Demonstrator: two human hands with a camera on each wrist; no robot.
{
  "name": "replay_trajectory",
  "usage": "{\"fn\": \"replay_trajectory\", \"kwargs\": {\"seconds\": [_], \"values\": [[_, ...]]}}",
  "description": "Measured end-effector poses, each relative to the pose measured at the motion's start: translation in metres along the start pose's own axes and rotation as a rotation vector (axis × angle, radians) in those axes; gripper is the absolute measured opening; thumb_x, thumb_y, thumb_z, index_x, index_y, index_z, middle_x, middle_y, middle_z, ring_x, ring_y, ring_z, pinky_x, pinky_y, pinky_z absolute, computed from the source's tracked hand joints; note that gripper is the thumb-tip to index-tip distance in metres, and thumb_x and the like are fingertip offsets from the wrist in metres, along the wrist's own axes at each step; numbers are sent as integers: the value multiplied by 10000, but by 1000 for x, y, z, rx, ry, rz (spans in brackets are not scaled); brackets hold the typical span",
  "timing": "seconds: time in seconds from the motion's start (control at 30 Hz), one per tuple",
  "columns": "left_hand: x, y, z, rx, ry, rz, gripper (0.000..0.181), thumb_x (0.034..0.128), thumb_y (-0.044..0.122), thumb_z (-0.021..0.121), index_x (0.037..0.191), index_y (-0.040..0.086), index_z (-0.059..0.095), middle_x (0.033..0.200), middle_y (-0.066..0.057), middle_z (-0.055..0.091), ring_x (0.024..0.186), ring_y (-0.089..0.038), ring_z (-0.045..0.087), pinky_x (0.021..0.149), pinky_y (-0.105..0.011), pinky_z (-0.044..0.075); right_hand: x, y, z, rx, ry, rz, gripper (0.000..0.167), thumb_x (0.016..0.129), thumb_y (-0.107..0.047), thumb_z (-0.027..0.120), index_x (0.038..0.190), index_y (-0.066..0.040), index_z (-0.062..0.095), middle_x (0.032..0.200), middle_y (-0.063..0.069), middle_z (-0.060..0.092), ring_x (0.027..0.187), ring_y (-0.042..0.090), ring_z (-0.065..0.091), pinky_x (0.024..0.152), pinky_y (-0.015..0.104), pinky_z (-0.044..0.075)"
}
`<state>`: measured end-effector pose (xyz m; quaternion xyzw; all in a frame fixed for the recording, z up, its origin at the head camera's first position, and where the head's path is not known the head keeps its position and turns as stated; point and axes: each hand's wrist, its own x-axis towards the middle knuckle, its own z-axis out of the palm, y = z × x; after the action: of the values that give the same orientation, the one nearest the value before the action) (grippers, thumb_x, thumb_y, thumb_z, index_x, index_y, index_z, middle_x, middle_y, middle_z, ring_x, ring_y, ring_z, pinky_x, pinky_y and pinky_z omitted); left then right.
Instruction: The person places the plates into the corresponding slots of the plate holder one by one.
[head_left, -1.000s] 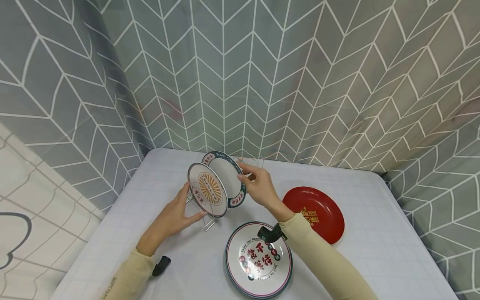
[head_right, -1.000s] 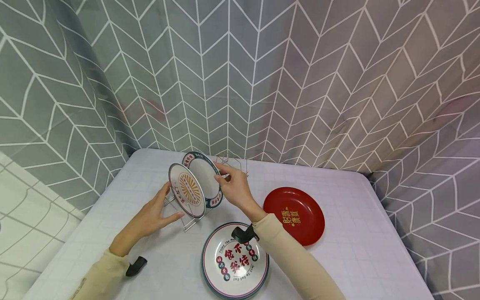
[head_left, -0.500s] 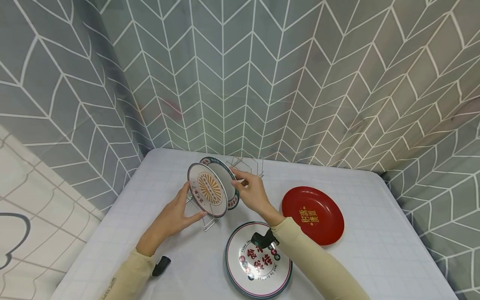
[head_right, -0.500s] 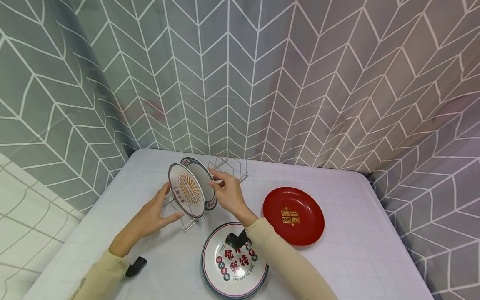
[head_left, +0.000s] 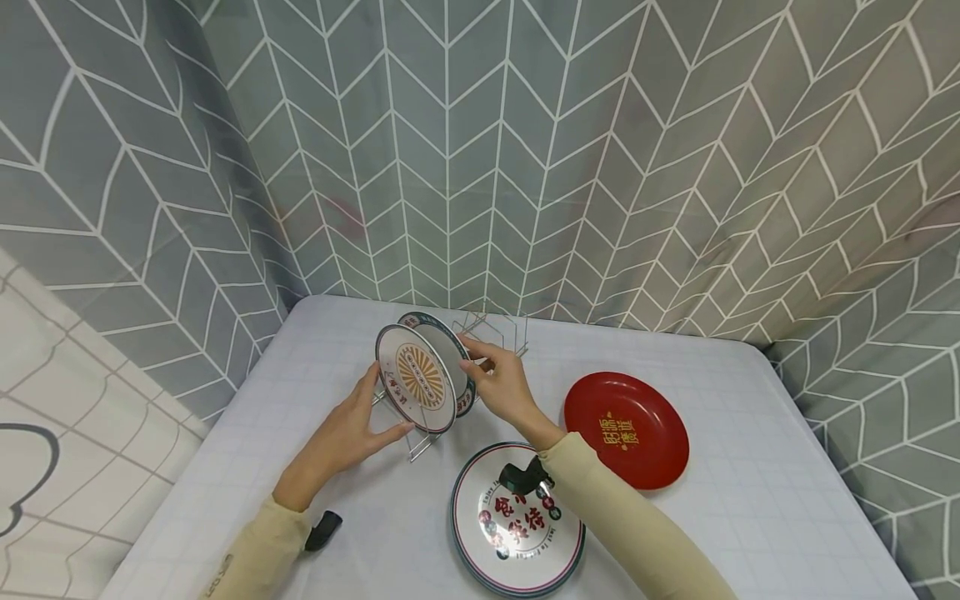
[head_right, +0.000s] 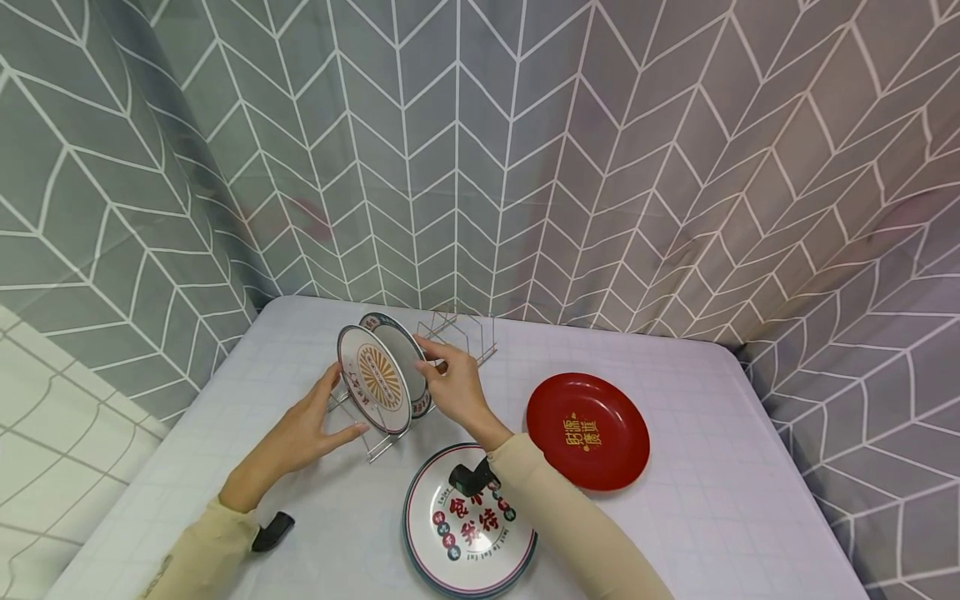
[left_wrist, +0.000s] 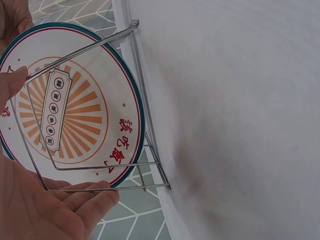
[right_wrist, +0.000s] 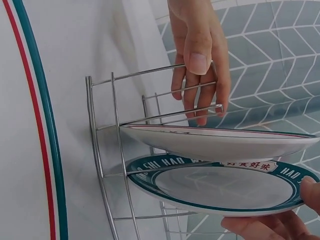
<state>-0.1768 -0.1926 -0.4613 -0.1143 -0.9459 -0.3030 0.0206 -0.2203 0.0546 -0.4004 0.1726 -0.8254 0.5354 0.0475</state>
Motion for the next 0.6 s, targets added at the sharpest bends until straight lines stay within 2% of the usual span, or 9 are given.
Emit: {"fn": "replay_trajectory", "kwargs": {"seconds": [0.4,0.6], "values": [[0,1,0,2,0,0,1170,816,607,693,1552,-25,39,1610,-256,149,1454,-440,252,1139,-591,305,0,2,-1,9,-24,16,419,928,-69,654,1339,-143,618,1099,185,661,767,332,631,530,224,492],[0,0,0,3,1,0,1170,819,613,688,1555,-16,31,1609,-257,153,1452,-439,256,1141,-588,305,0,2,-7,-4,-54,8,421,951,-124,640,1369,-139,589,1148,169,665,832,273,657,598,230,541]]}}
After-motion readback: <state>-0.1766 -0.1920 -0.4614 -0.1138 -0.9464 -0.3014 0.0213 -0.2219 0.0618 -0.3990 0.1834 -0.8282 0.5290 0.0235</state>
